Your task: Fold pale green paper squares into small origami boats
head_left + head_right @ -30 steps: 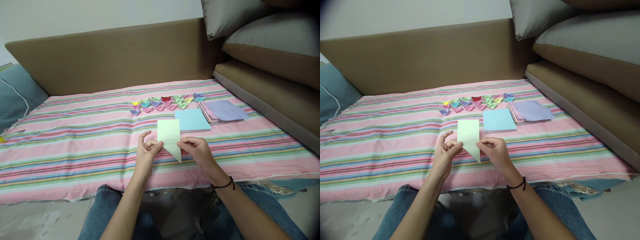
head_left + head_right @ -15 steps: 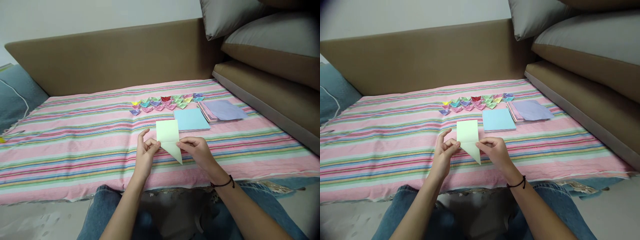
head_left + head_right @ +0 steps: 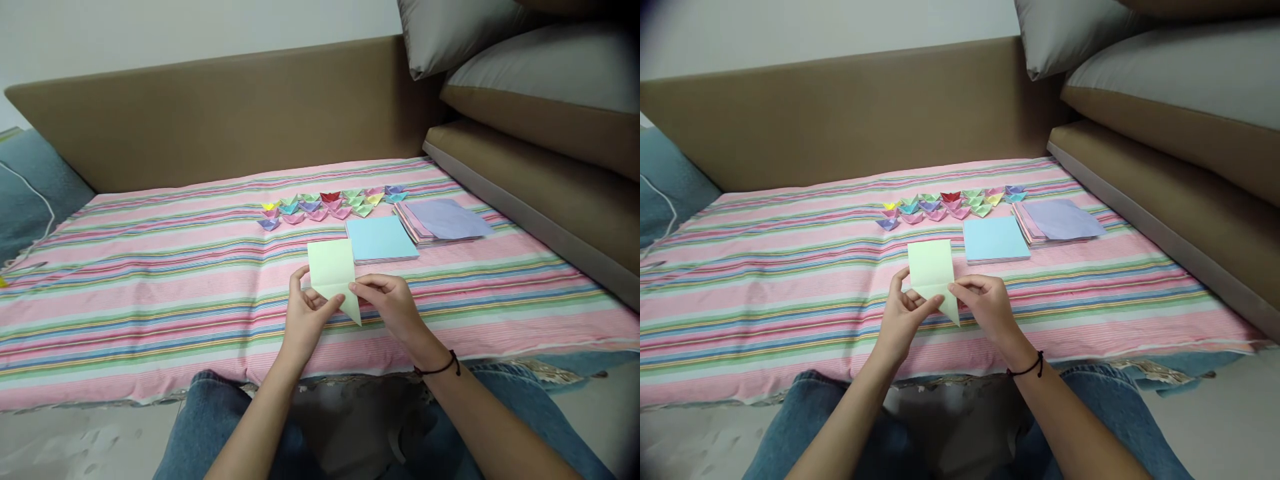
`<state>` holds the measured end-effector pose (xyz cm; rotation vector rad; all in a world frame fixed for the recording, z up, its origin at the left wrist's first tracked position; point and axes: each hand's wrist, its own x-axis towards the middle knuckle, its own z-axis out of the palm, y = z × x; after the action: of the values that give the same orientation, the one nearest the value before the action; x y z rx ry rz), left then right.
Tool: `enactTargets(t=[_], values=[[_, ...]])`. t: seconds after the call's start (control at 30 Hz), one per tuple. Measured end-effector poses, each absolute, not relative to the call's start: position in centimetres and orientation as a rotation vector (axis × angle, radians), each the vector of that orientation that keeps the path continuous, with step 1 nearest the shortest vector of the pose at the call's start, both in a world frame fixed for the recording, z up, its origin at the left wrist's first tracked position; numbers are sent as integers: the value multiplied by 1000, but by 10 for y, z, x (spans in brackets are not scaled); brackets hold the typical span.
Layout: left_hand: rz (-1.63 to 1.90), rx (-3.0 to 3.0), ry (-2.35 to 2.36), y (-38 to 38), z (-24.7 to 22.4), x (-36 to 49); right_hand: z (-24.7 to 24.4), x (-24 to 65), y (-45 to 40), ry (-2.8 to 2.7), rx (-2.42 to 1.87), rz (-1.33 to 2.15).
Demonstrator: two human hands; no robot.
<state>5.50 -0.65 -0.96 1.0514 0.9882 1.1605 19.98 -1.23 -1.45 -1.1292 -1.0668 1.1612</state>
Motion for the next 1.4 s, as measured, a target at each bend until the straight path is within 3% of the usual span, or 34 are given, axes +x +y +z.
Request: enactTargets(t=[0.53, 0.77, 1.13, 1.4], values=[[1185, 1026, 997, -1, -6, 42, -10, 210, -10, -1122, -1156, 1164], [987, 1035, 961, 0, 1, 38, -10, 212, -10, -1212, -1171, 1227], [1171, 1048, 1036, 0, -3, 39, -14, 199, -14, -1170, -1063, 1438], [1184, 1047, 1000, -3, -4, 44, -18, 191, -18, -1145, -1209, 1286]])
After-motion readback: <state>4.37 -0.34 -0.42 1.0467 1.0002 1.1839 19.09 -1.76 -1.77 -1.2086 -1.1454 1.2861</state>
